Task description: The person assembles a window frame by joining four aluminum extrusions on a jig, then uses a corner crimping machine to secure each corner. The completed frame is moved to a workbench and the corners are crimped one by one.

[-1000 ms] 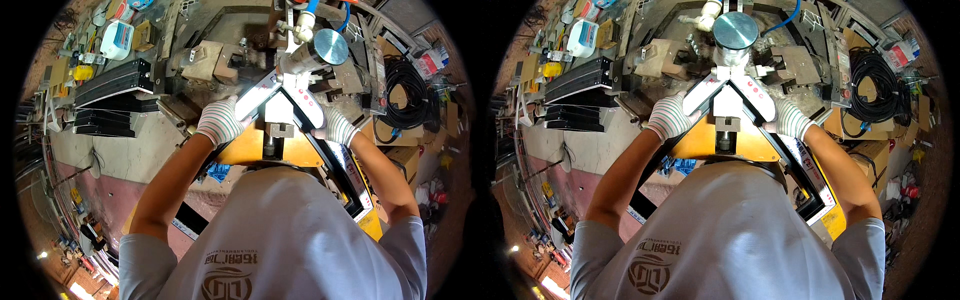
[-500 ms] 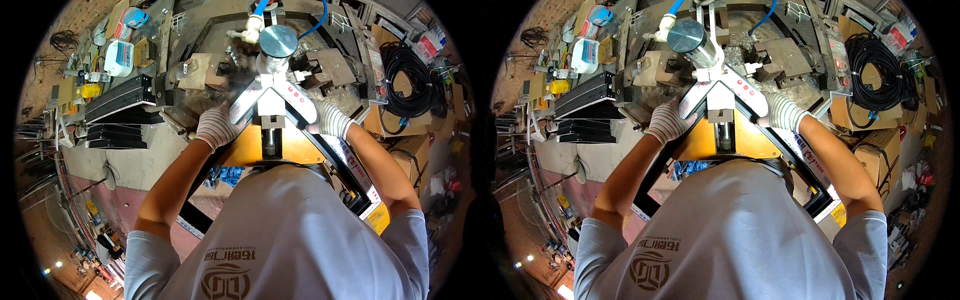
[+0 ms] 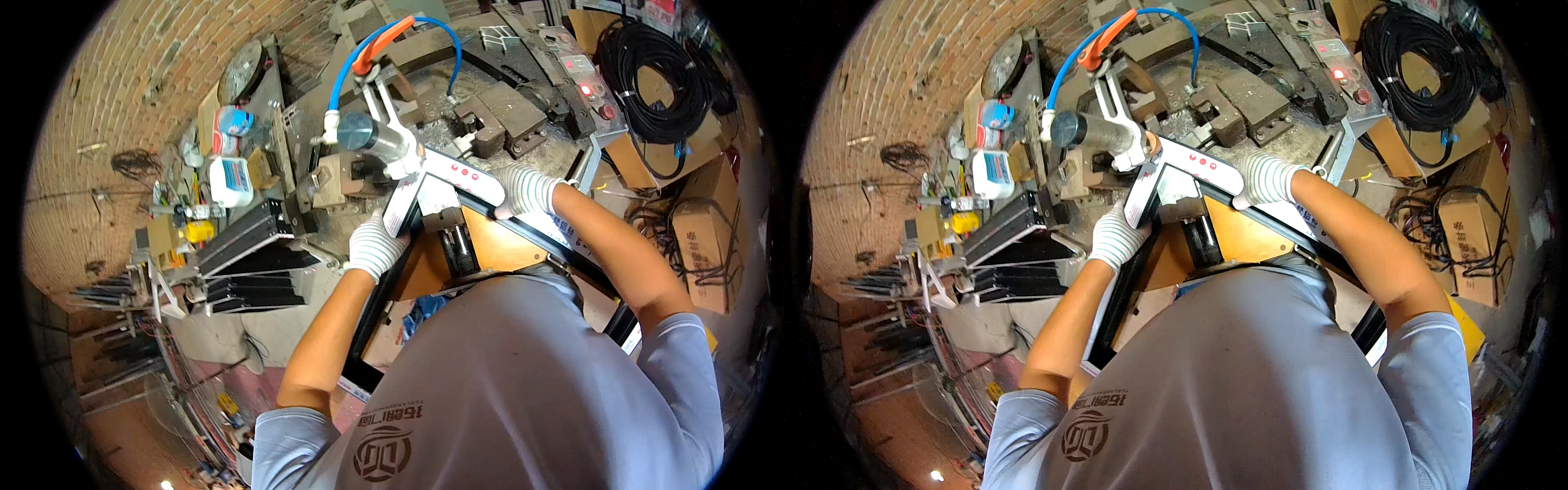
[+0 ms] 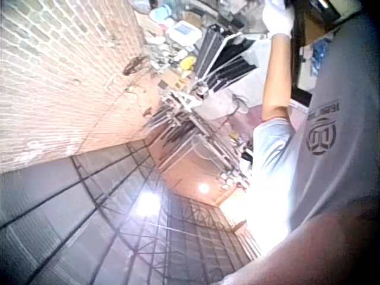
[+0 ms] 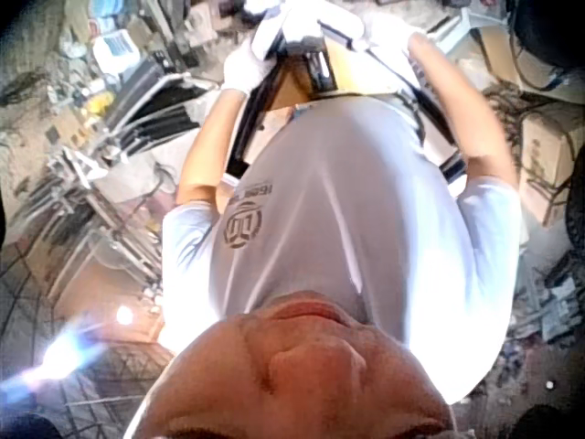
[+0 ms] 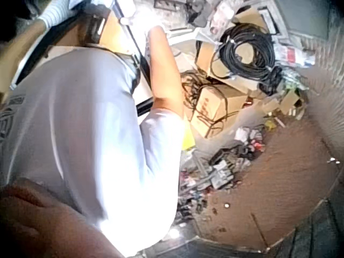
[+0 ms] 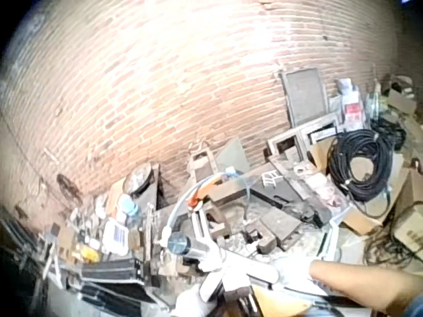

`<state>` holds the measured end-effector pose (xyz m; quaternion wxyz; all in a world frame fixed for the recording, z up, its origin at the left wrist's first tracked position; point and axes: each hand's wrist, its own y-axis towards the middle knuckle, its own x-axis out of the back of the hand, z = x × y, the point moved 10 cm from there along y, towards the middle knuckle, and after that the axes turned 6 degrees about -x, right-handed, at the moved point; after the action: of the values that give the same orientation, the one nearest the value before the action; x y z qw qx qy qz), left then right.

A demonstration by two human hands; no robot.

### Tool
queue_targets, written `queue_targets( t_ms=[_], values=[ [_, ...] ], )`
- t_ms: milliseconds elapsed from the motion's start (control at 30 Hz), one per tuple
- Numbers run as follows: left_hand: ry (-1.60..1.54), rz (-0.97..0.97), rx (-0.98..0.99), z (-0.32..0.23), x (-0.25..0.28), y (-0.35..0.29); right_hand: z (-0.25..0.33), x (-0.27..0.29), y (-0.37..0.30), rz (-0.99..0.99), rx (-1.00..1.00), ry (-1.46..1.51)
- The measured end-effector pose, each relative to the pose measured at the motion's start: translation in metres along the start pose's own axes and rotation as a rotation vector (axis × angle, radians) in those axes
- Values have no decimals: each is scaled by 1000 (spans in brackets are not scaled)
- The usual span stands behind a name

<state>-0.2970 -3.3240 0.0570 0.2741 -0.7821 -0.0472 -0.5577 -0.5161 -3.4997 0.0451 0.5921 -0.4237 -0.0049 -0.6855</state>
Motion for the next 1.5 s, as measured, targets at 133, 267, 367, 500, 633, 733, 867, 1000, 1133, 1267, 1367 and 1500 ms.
queue_targets(
  t_ms=[133,267,367,500,633,733,867,1000,1133,1267,1367,1500],
  values=[
    [-17,-26,37,0,-2,1,-4,0,-4,4,-54,-51],
    [-22,-41,7,-7,5,-1,-6,1,-5,-40,-14,-24],
    [-49,-27,3,-2,-2,2,-14,-6,0,-33,-7,-23],
    [-87,-13,18,-4,0,1,-17,-9,3,12,-63,-65],
    [-97,-46,-13,-1,-2,1,-8,-2,-4,-7,-19,-13],
    [-108,-62,-26,-1,-2,0,-10,-3,-1,-52,10,-14],
    [-125,-53,-39,-5,0,1,-20,-9,5,-33,-15,-27],
    [-108,-43,-15,-8,4,-2,-10,-4,-1,-8,-11,-28],
    [-133,-38,-18,-9,4,-2,-5,1,-4,-43,37,0],
    [-106,-33,-14,-8,4,-1,-15,-5,3,-53,29,-6],
    [-170,-52,-46,-8,4,-1,-17,-6,4,-69,46,8],
    [-141,-57,-30,-5,3,-1,-14,-5,4,-72,47,10]
  ],
)
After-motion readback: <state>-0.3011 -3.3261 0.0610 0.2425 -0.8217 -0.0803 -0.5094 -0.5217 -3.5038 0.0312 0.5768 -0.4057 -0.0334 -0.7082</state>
